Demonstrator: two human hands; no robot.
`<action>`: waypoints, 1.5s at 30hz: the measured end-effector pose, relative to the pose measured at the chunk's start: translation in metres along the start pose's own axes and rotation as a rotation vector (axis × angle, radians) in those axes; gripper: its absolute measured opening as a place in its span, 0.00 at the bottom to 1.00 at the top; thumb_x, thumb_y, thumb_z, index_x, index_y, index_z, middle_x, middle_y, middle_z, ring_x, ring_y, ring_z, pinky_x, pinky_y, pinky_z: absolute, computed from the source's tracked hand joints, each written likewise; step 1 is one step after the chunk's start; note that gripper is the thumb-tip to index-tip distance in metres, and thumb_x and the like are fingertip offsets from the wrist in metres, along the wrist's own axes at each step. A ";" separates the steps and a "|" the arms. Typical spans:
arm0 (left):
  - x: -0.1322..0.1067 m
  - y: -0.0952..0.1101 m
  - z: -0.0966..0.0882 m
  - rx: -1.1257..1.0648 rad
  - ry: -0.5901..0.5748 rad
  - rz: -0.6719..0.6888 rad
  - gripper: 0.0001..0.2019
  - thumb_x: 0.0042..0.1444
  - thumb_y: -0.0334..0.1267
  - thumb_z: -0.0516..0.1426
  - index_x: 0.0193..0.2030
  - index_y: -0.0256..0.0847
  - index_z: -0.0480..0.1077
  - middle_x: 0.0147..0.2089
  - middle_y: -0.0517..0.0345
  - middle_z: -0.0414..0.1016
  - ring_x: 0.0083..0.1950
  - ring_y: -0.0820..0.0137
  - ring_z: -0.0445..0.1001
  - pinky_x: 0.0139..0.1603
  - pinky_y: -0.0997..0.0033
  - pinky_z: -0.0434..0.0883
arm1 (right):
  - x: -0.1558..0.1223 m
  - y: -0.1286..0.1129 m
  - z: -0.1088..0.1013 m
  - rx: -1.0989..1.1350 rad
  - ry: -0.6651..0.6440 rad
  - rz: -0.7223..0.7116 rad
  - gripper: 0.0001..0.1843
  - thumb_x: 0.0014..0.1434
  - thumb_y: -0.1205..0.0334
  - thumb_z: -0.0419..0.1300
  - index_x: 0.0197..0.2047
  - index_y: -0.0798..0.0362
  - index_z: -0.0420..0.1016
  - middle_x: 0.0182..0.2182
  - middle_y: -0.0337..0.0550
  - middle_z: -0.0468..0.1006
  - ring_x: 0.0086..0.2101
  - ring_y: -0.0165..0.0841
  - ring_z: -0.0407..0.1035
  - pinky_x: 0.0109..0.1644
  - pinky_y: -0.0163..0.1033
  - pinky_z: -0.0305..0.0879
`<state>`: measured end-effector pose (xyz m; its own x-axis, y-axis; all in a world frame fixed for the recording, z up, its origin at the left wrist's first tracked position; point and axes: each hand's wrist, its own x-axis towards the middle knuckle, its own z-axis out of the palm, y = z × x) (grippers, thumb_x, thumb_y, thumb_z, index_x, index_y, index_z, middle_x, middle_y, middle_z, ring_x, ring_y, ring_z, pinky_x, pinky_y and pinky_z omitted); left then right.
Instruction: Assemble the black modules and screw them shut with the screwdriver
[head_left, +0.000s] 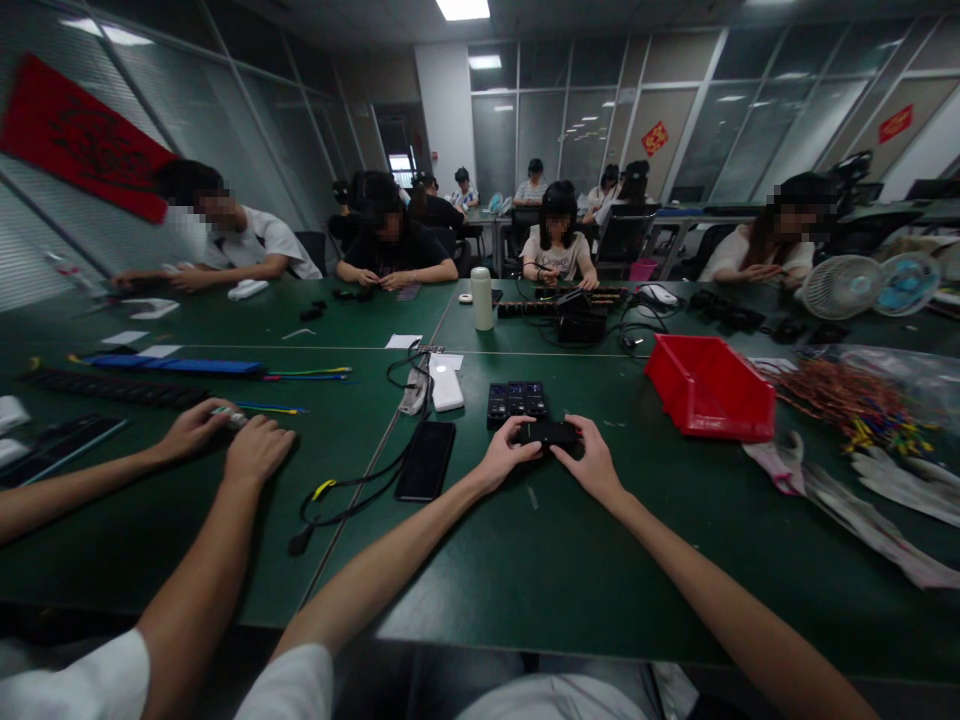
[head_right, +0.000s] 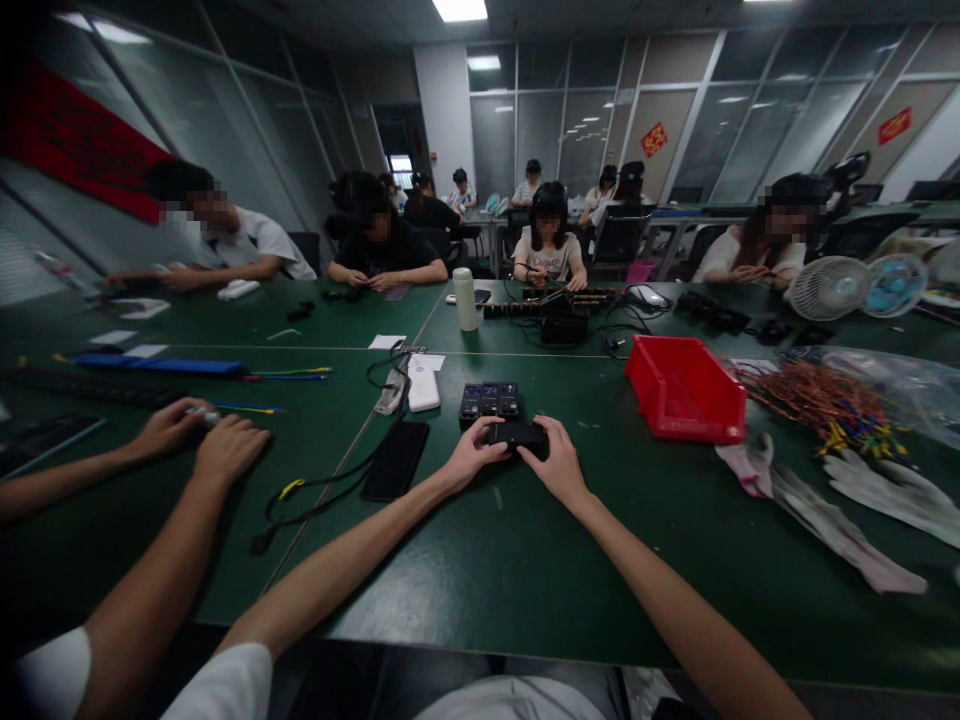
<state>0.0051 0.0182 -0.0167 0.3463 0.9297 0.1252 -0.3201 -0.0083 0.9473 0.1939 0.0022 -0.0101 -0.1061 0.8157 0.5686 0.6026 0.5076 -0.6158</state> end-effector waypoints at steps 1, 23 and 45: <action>-0.001 0.001 0.000 -0.008 0.000 -0.006 0.25 0.47 0.38 0.62 0.52 0.44 0.61 0.49 0.53 0.64 0.46 0.67 0.70 0.49 0.55 0.72 | 0.000 0.000 0.000 0.023 -0.006 0.017 0.25 0.54 0.55 0.59 0.55 0.49 0.61 0.50 0.50 0.67 0.51 0.43 0.63 0.52 0.52 0.65; -0.003 0.012 0.002 -0.063 -0.049 -0.051 0.20 0.47 0.40 0.62 0.47 0.42 0.64 0.51 0.52 0.65 0.51 0.63 0.67 0.46 0.57 0.73 | -0.001 -0.003 -0.003 0.171 0.038 -0.026 0.24 0.56 0.59 0.58 0.56 0.48 0.60 0.53 0.50 0.64 0.53 0.42 0.62 0.50 0.50 0.69; 0.002 0.008 -0.004 -0.167 -0.102 -0.193 0.24 0.53 0.47 0.56 0.56 0.42 0.61 0.47 0.49 0.73 0.40 0.63 0.77 0.45 0.55 0.71 | 0.000 0.000 -0.001 0.130 -0.011 -0.093 0.16 0.59 0.60 0.55 0.51 0.47 0.65 0.52 0.49 0.67 0.53 0.41 0.62 0.52 0.52 0.67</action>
<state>-0.0005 0.0221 -0.0099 0.4991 0.8664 -0.0161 -0.3779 0.2344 0.8957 0.1943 0.0021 -0.0093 -0.1656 0.7663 0.6208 0.4827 0.6119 -0.6266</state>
